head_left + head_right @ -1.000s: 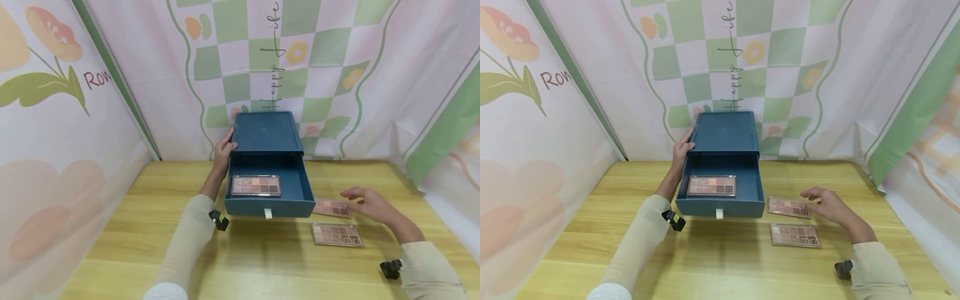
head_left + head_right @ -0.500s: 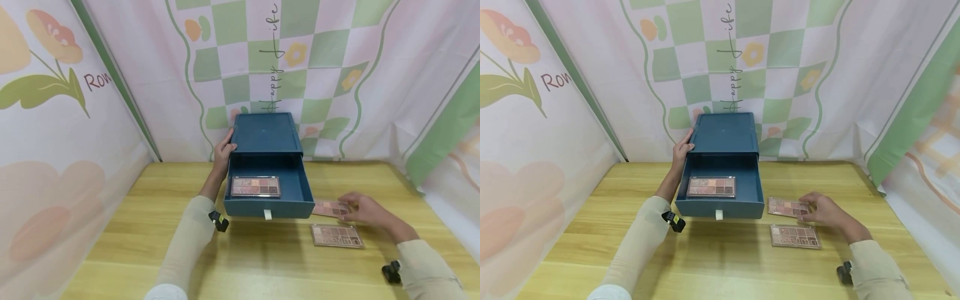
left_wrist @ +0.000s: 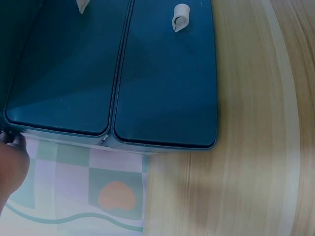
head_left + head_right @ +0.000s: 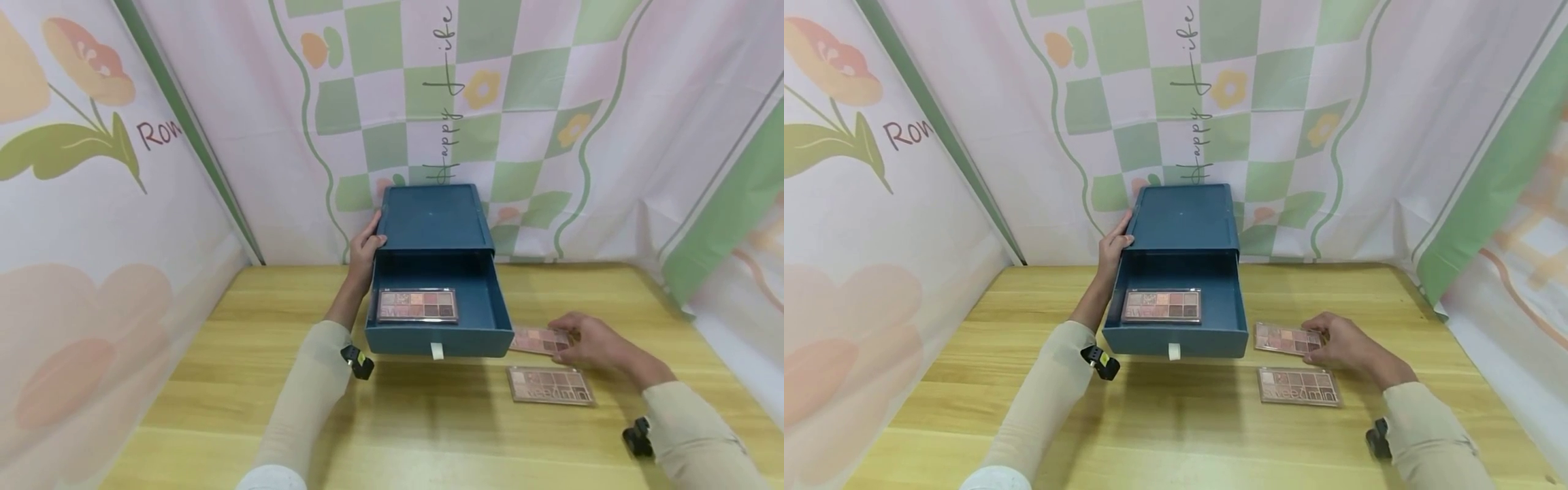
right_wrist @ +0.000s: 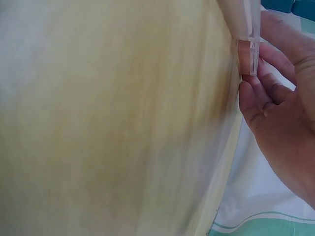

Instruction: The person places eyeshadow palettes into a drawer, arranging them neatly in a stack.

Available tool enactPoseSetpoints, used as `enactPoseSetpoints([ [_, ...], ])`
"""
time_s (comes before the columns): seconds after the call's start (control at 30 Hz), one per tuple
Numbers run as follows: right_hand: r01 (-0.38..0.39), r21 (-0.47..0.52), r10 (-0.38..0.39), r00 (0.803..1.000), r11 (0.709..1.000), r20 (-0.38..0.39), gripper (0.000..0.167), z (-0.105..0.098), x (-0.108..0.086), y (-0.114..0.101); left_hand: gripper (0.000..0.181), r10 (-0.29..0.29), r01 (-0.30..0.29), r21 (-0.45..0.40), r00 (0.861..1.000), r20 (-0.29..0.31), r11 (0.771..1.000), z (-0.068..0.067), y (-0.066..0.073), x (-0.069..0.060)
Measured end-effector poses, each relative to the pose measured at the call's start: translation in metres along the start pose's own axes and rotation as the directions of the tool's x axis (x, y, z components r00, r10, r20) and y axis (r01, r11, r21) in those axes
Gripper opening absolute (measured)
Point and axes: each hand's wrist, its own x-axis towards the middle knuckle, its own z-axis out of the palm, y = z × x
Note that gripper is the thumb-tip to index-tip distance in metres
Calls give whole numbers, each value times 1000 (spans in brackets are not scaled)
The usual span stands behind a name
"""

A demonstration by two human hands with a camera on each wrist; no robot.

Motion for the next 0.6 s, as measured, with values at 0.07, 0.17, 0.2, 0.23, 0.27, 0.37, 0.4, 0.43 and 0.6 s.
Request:
enactPoseSetpoints([
  [0.07, -2, -2, 2, 1000, 1000, -4, 67, -1, 1, 1, 67, 2, -2, -4, 1000, -3, 1000, 0, 0, 0],
  [0.17, -1, -4, 1, 1000, 1000, -17, 65, -1, 2, 3, 68, 6, -6, -7, 1000, 0, 1000, 0, 1, 0],
  [0.2, -2, -1, 2, 1000, 1000, -23, 65, -2, 2, 3, 68, 6, -6, -7, 1000, 0, 1000, 0, 1, 0],
  [0.23, 3, 5, -3, 1000, 1000, -26, 65, -2, 2, 4, 68, 7, -6, -9, 1000, 2, 1000, 0, 1, 0],
  [0.27, 2, 9, -2, 1000, 1000, -30, 64, -2, 2, 4, 69, 5, -5, -9, 1000, 2, 1000, 0, 1, 0],
  [0.37, 13, 15, -13, 999, 1000, -33, 64, -1, 1, 5, 69, 5, -5, -8, 1000, 2, 1000, 0, 0, 1],
  [0.4, 10, 20, -9, 999, 1000, -36, 64, -1, 2, 6, 69, 5, -5, -8, 1000, 2, 1000, 0, 0, 1],
  [0.43, 8, 20, -7, 999, 1000, -35, 64, 0, 1, 7, 68, 4, -4, -7, 1000, 2, 1000, 0, -1, 1],
  [0.6, -12, 21, 13, 999, 1000, -41, 66, 0, 2, 9, 67, 8, -8, -5, 1000, -1, 1000, 0, -2, 1],
])
